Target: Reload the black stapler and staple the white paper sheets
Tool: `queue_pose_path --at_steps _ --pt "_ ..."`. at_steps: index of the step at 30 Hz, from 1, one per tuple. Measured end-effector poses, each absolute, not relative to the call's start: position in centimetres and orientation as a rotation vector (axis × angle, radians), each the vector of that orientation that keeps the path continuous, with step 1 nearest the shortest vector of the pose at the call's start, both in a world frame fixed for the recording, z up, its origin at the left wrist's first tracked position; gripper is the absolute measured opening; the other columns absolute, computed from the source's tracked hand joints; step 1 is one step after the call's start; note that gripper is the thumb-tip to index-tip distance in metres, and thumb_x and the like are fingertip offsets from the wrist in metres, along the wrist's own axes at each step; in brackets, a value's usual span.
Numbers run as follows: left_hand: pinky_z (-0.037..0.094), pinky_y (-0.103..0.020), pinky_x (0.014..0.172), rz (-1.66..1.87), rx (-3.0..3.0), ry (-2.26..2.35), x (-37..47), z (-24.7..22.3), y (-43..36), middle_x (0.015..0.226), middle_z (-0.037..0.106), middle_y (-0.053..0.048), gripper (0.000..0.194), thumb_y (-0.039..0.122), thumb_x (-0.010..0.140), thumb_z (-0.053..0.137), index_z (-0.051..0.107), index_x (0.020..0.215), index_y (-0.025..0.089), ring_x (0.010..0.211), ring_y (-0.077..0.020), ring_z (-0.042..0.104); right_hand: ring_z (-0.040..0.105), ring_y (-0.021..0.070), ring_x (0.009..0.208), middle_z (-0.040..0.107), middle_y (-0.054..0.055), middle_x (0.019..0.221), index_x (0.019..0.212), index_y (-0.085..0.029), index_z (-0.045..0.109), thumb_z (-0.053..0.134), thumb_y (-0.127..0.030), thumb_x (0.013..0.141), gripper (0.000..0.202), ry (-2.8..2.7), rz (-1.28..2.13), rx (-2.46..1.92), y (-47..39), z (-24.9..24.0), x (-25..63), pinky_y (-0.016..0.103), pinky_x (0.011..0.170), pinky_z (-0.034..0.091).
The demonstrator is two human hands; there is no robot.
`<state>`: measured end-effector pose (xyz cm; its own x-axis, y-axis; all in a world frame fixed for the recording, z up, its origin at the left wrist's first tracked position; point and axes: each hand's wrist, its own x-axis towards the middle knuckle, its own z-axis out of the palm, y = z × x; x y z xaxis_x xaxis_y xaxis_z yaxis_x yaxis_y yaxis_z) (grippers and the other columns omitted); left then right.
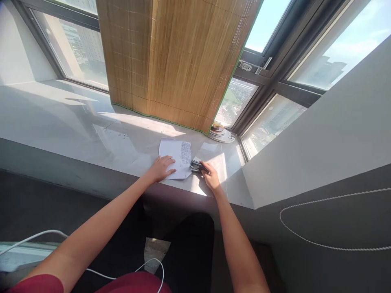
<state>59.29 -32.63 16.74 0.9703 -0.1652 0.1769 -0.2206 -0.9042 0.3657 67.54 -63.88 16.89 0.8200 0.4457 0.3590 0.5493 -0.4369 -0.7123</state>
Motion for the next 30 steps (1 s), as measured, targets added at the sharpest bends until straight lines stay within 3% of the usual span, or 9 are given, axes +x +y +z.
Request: queue_pose_path --at_steps 3,6,8,11,15,20,26,30 --pt "0.027 -0.06 0.13 0.281 2.75 -0.292 59.0 17.1 -33.0 0.161 0.053 -0.015 0.046 0.043 0.106 0.055 0.063 0.146 0.023 0.15 -0.0323 0.046 0.06 0.0319 0.126 0.067 0.014 0.131 0.137 -0.025 0.066 0.053 -0.04 0.1 0.042 -0.739 -0.289 -2.185 -63.4 17.1 66.7 0.058 0.112 0.047" --pt "0.04 -0.05 0.122 0.38 2.783 -0.299 58.4 17.3 -34.5 0.152 0.059 -0.013 0.035 0.026 0.105 0.05 0.074 0.131 0.024 0.139 -0.0299 0.056 0.057 0.0338 0.126 0.065 0.014 0.135 0.141 -0.026 0.066 0.054 -0.043 0.101 0.045 -0.681 -0.421 -2.273 -61.4 17.2 65.3 0.059 0.112 0.044" --pt "0.044 -0.048 0.118 0.382 2.799 -0.291 57.8 17.3 -35.9 0.153 0.059 -0.015 0.039 0.026 0.106 0.048 0.074 0.134 0.024 0.138 -0.0306 0.057 0.058 0.0337 0.125 0.067 0.014 0.133 0.141 -0.027 0.067 0.049 -0.042 0.104 0.044 -0.628 -0.476 -2.296 -59.6 17.3 64.5 0.058 0.112 0.042" --pt "0.036 -0.056 0.125 0.312 2.805 -0.318 57.1 16.9 -37.5 0.165 0.048 -0.015 0.051 0.041 0.108 0.046 0.057 0.156 0.026 0.152 -0.0347 0.045 0.06 0.0312 0.122 0.069 0.012 0.131 0.141 -0.028 0.068 0.042 -0.038 0.107 0.044 -0.584 -0.532 -2.321 -57.4 17.4 63.9 0.057 0.115 0.037" --pt "0.022 -0.062 0.131 0.202 2.759 -0.433 56.8 16.6 -37.7 0.174 0.038 -0.006 0.052 0.045 0.109 0.043 0.051 0.16 0.037 0.163 -0.0345 0.03 0.058 0.0292 0.123 0.068 0.01 0.134 0.151 -0.031 0.061 0.041 -0.03 0.107 0.048 -0.699 -0.528 -2.416 -56.5 17.5 64.0 0.055 0.118 0.033" --pt "0.018 -0.062 0.133 0.183 2.731 -0.453 56.7 16.7 -37.4 0.176 0.035 -0.004 0.051 0.042 0.109 0.043 0.053 0.16 0.037 0.163 -0.0348 0.028 0.056 0.0289 0.124 0.066 0.011 0.134 0.157 -0.032 0.055 0.041 -0.022 0.105 0.055 -0.744 -0.553 -2.505 -56.5 17.6 63.8 0.056 0.119 0.031" --pt "0.015 -0.06 0.134 0.195 2.68 -0.509 56.6 16.4 -37.5 0.176 0.034 -0.003 0.049 0.041 0.11 0.043 0.055 0.158 0.037 0.164 -0.0325 0.029 0.054 0.0297 0.126 0.065 0.012 0.134 0.155 -0.031 0.057 0.036 -0.017 0.104 0.057 -0.775 -0.609 -2.602 -56.4 17.5 63.7 0.063 0.123 0.025" --pt "0.013 -0.059 0.135 0.206 2.666 -0.505 56.7 16.3 -37.5 0.176 0.035 0.0 0.049 0.041 0.109 0.045 0.055 0.157 0.04 0.164 -0.0322 0.029 0.054 0.0304 0.125 0.065 0.012 0.132 0.152 -0.033 0.059 0.038 -0.017 0.103 0.056 -0.789 -0.606 -2.633 -56.5 17.3 63.8 0.065 0.122 0.027"
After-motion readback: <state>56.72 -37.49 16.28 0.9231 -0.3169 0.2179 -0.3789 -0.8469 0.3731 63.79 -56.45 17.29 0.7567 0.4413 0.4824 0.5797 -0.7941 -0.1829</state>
